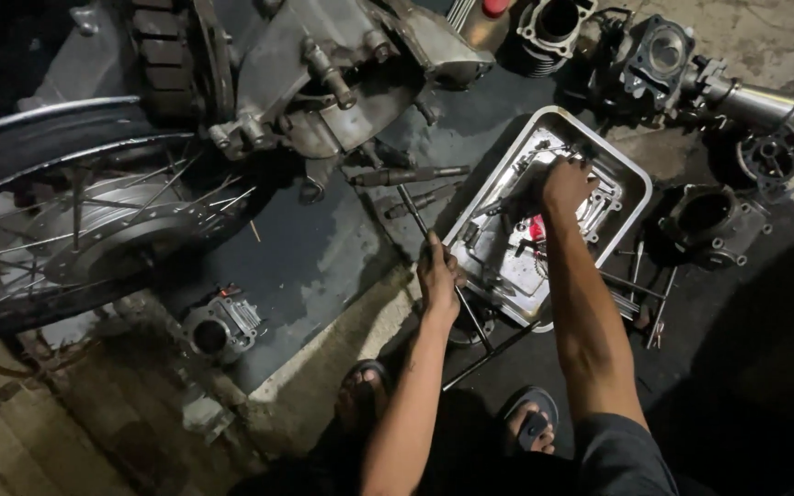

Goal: The person is working on a motorcycle engine, using a wrench to tighten bolts on the engine casing. They are seated on the floor, surrounded by various tools and motorcycle parts.

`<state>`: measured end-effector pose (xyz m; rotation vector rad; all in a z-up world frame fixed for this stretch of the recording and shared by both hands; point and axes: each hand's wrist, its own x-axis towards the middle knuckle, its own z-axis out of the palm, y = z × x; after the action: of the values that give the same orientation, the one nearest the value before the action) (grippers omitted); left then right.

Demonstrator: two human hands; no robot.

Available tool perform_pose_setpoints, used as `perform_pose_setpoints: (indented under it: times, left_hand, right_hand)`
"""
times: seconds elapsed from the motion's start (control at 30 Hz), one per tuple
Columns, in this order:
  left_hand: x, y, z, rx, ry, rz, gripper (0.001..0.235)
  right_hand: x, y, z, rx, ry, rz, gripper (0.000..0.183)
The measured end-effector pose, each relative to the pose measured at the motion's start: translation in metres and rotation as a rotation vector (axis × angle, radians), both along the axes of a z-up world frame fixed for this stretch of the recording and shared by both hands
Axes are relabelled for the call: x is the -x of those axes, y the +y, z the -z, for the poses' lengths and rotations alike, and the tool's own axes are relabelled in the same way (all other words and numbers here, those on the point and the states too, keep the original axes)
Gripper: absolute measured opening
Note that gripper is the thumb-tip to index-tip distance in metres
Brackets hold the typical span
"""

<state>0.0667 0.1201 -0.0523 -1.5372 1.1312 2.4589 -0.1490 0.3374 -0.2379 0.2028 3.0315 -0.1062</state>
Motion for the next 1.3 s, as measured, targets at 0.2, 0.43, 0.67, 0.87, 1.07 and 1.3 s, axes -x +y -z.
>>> perform_pose_setpoints:
  times: [0.2,0.43,0.67,0.87,1.07,1.3]
  left_hand:
    - [-0.002,0.006,-0.015,-0.024,0.007,0.001,0.053]
    - [0.002,0.007,-0.036,-0.077,-0.010,0.076,0.062]
    - [0.010,0.005,0.023,-0.257,0.087,0.190,0.064]
    - [0.010,-0.023,0.013,-0.218,0.165,0.140,0.024]
    - [0.006,-0.009,-0.017,-0.058,0.289,0.047,0.030]
    - [0.021,-0.023,-0.055,-0.068,0.292,-0.129,0.014]
  right_hand:
    - [-0.006,-0.004,-0.011,-0.026,0.018,-0.076,0.029]
    - [-0.038,-0.015,-0.115,0.749,0.213,0.064,0.018]
    - [-0.109,-0.087,-0.227,1.233,-0.255,-0.175,0.029]
    - [-0.151,-0.112,-0.235,1.510,-0.396,-0.267,0.029]
    - [-0.168,-0.110,-0.254,1.529,-0.237,-0.251,0.039]
    - [-0.218,-0.091,-0.266,1.337,-0.116,0.021,0.056]
